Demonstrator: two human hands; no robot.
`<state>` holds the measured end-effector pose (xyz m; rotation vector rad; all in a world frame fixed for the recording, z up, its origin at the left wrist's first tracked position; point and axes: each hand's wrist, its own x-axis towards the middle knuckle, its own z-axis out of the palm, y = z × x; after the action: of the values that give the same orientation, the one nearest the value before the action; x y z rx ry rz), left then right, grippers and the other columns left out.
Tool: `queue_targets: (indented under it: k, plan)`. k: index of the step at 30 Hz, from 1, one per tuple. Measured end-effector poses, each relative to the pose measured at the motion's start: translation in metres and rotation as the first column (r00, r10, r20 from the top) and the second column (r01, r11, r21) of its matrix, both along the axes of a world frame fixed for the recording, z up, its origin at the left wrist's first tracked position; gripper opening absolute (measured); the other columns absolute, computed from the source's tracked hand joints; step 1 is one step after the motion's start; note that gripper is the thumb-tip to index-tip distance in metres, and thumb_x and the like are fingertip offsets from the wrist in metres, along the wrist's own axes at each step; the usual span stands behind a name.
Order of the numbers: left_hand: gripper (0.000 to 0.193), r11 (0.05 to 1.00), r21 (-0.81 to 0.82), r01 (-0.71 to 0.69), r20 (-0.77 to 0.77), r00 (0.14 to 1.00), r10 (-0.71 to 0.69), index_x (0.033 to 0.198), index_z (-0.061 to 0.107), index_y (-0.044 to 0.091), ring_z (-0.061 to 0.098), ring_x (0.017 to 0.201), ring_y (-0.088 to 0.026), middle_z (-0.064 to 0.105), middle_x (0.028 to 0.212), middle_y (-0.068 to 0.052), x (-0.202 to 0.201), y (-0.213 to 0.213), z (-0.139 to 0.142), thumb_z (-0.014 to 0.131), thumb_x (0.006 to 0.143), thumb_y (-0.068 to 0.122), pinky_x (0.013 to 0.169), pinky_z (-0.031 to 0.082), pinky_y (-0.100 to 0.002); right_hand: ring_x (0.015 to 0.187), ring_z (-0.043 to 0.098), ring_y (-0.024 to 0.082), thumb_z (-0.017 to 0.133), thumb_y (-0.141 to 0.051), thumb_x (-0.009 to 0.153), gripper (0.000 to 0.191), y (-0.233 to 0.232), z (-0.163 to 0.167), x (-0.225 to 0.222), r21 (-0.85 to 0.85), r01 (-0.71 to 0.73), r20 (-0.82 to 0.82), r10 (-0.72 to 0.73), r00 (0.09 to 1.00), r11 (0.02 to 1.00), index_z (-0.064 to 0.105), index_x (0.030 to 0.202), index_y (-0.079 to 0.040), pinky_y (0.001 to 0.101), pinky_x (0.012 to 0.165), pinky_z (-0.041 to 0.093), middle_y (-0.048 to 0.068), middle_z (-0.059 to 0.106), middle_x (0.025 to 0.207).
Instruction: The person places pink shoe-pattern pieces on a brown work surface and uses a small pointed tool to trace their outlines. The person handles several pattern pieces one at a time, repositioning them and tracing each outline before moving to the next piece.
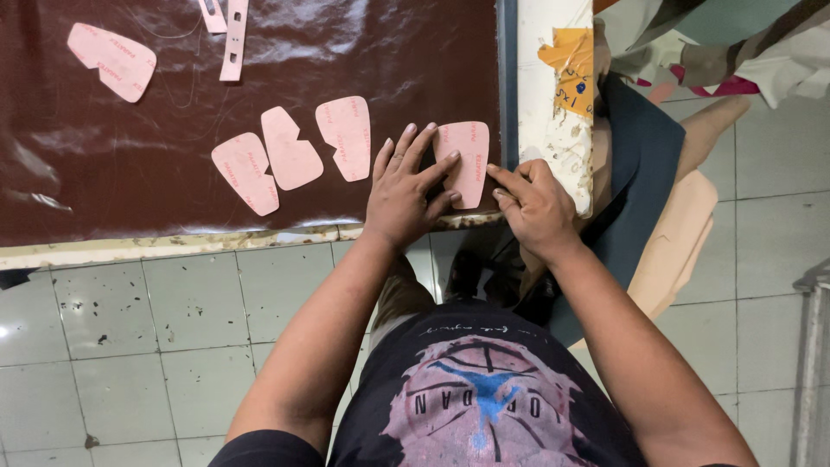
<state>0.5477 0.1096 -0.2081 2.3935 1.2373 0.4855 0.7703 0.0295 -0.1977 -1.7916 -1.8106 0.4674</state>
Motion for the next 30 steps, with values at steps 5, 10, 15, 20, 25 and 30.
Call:
queue_targets:
  k: [5, 10, 15, 20, 25, 30]
  plan:
    - [0.053, 1.000, 0.001, -0.006, 0.002, 1.000, 0.006, 0.137, 0.067, 0.032, 0.029, 0.154, -0.029, 0.037, 0.164, -0.005, -0.008, -0.001, -0.008, 0.074, 0.088, 0.049, 0.126, 0.018, -0.050, 0.084, 0.060, 0.021, 0.077, -0.015, 0.090, 0.038, -0.001, -0.008, -0.007, 0.026, -0.023, 0.026, 0.023, 0.999, 0.999, 0.075, 0.128, -0.016, 0.0343, 0.073, 0.053, 0.006, 0.057, 0.098]
    - [0.053, 1.000, 0.011, -0.007, -0.020, 1.000, 0.008, 0.137, 0.066, 0.033, 0.029, 0.154, -0.029, 0.038, 0.163, -0.003, -0.013, -0.003, -0.014, 0.074, 0.088, 0.051, 0.126, 0.018, -0.050, 0.085, 0.060, 0.021, 0.077, -0.015, 0.090, 0.039, -0.003, -0.016, -0.014, 0.037, -0.029, 0.053, 0.027, 0.998, 0.999, 0.075, 0.129, -0.017, 0.0338, 0.072, 0.053, 0.006, 0.056, 0.098]
    - [0.054, 1.000, 0.022, -0.007, -0.025, 1.000, 0.008, 0.139, 0.066, 0.033, 0.029, 0.154, -0.029, 0.038, 0.163, -0.003, -0.017, -0.007, -0.017, 0.073, 0.089, 0.053, 0.126, 0.018, -0.051, 0.084, 0.059, 0.020, 0.077, -0.015, 0.090, 0.038, -0.006, -0.019, -0.018, 0.028, -0.024, 0.036, 0.023, 0.999, 0.999, 0.075, 0.128, -0.016, 0.0335, 0.072, 0.053, 0.005, 0.056, 0.097]
    - [0.053, 1.000, 0.018, -0.010, -0.036, 0.999, 0.011, 0.138, 0.065, 0.034, 0.029, 0.153, -0.029, 0.038, 0.163, -0.002, -0.018, -0.007, -0.019, 0.072, 0.089, 0.053, 0.126, 0.018, -0.050, 0.084, 0.059, 0.020, 0.077, -0.014, 0.090, 0.037, -0.006, -0.019, -0.021, 0.019, -0.022, 0.028, 0.022, 0.999, 1.000, 0.075, 0.127, -0.015, 0.0334, 0.072, 0.053, 0.005, 0.055, 0.097]
    - [0.053, 1.000, 0.026, -0.008, -0.033, 0.999, 0.009, 0.139, 0.065, 0.034, 0.028, 0.154, -0.029, 0.037, 0.164, -0.003, -0.021, -0.008, -0.023, 0.072, 0.089, 0.053, 0.126, 0.018, -0.050, 0.083, 0.059, 0.020, 0.078, -0.013, 0.090, 0.038, -0.006, -0.021, -0.024, 0.012, -0.020, 0.020, 0.020, 1.000, 1.000, 0.076, 0.127, -0.015, 0.0338, 0.072, 0.053, 0.005, 0.055, 0.096]
    - [0.054, 1.000, 0.020, -0.005, -0.038, 0.999, 0.006, 0.139, 0.065, 0.034, 0.028, 0.154, -0.028, 0.037, 0.164, -0.003, -0.025, -0.010, -0.027, 0.072, 0.089, 0.053, 0.126, 0.018, -0.050, 0.082, 0.059, 0.020, 0.077, -0.014, 0.091, 0.037, -0.008, -0.025, -0.027, 0.015, -0.018, 0.016, 0.018, 1.000, 1.000, 0.075, 0.127, -0.016, 0.0333, 0.072, 0.052, 0.005, 0.055, 0.096]
